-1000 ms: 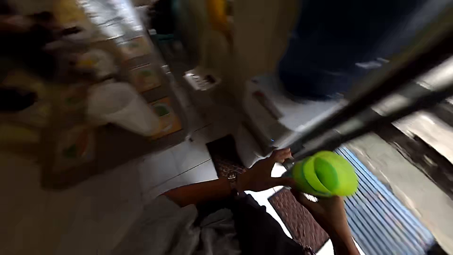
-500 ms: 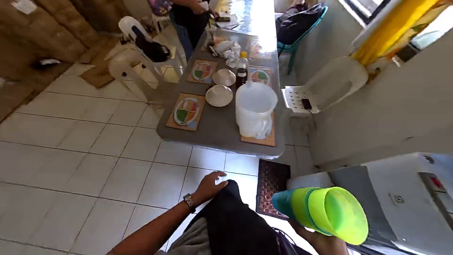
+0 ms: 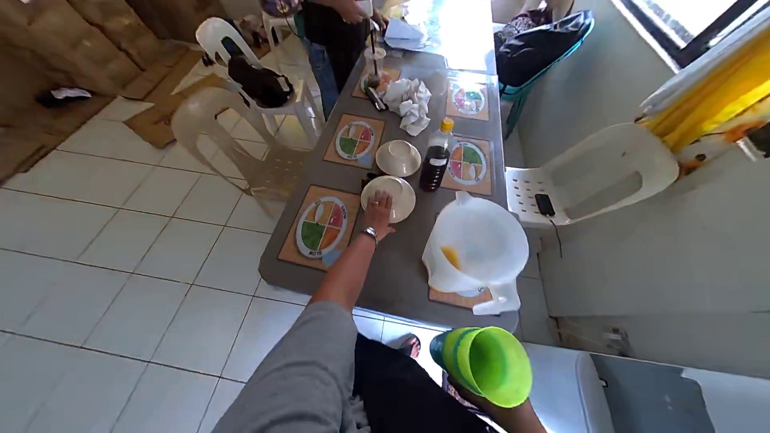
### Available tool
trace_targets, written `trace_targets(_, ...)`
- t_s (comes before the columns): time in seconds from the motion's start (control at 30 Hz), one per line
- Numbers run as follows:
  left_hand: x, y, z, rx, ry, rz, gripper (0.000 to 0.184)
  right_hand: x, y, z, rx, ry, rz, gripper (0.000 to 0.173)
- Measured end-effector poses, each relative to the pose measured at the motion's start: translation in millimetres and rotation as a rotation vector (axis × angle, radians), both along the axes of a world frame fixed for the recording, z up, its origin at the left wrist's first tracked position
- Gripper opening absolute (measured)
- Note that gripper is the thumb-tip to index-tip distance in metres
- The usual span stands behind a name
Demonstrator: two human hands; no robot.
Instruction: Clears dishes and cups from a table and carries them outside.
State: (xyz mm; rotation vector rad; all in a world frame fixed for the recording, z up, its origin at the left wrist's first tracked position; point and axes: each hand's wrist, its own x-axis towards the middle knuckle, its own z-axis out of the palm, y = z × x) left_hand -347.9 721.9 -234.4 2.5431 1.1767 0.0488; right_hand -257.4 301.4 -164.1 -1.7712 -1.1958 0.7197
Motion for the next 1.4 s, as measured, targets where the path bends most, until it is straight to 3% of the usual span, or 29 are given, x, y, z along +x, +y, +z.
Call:
trace_targets(0.1, -13, 9, -11, 0.02, -0.023, -0.13, 0.079, -14, 55, 11, 0.045, -0.054, 0.116, 0.071)
trace_targets(0.2, -31, 17, -9, 0.081, -0.187, -0.295, 0.068, -27, 98, 25, 0.093, -0.047, 0.188, 0.079)
trace_targets(0.27, -53, 16, 9, 0.064, -0.354, -0.244, 0.069, -34, 118, 27, 0.072, -0.012, 0.187, 0.078)
trace_targets(0.33, -85, 19, 34, -0.003, -0.559, -0.061, 0.071, -42, 134, 17, 0.086, -0.022, 0.125, 0.077)
trace_targets(0.4, -127, 30, 54, -0.193, -0.724, 0.152, 0.071, -57, 149, 0, 0.127, -0.078, -0.026, 0.072)
trace_targets(0.53, -191, 58, 25, -0.792, -1.032, 0.531, 0.049, -92, 176, -9, 0.137, -0.014, -0.245, 0.08)
trace_targets(0.63, -216, 62, 0, -1.133, -0.909, 0.602, 0.05, -112, 190, -3, 0.156, 0.02, -0.341, 0.08)
trace_targets(0.7, -219, 63, -12, -1.218, -0.756, 0.562, 0.049, -122, 194, 3, 0.161, 0.034, -0.386, 0.077)
trace_targets(0.8, -209, 75, -18, -0.953, -0.511, 0.341, 0.041, -132, 195, 11, 0.135, 0.06, -0.435, 0.073)
trace_targets(0.93, -158, 109, -6, -0.551, -0.432, 0.102, 0.045, -136, 190, 15, 0.157, 0.082, -0.468, 0.071)
trace_targets(0.97, -136, 118, -1, -0.564, -0.449, 0.109, 0.046, -138, 188, 17, 0.148, 0.079, -0.477, 0.07)
trace_targets(1.13, -41, 145, -22, -1.073, -0.461, 0.335, 0.038, -151, 179, 25, 0.06, 0.14, -0.601, 0.069)
trace_targets(1.4, -17, 138, -31, -0.884, -0.35, 0.368, 0.032, -153, 174, 26, 0.074, 0.17, -0.702, 0.068)
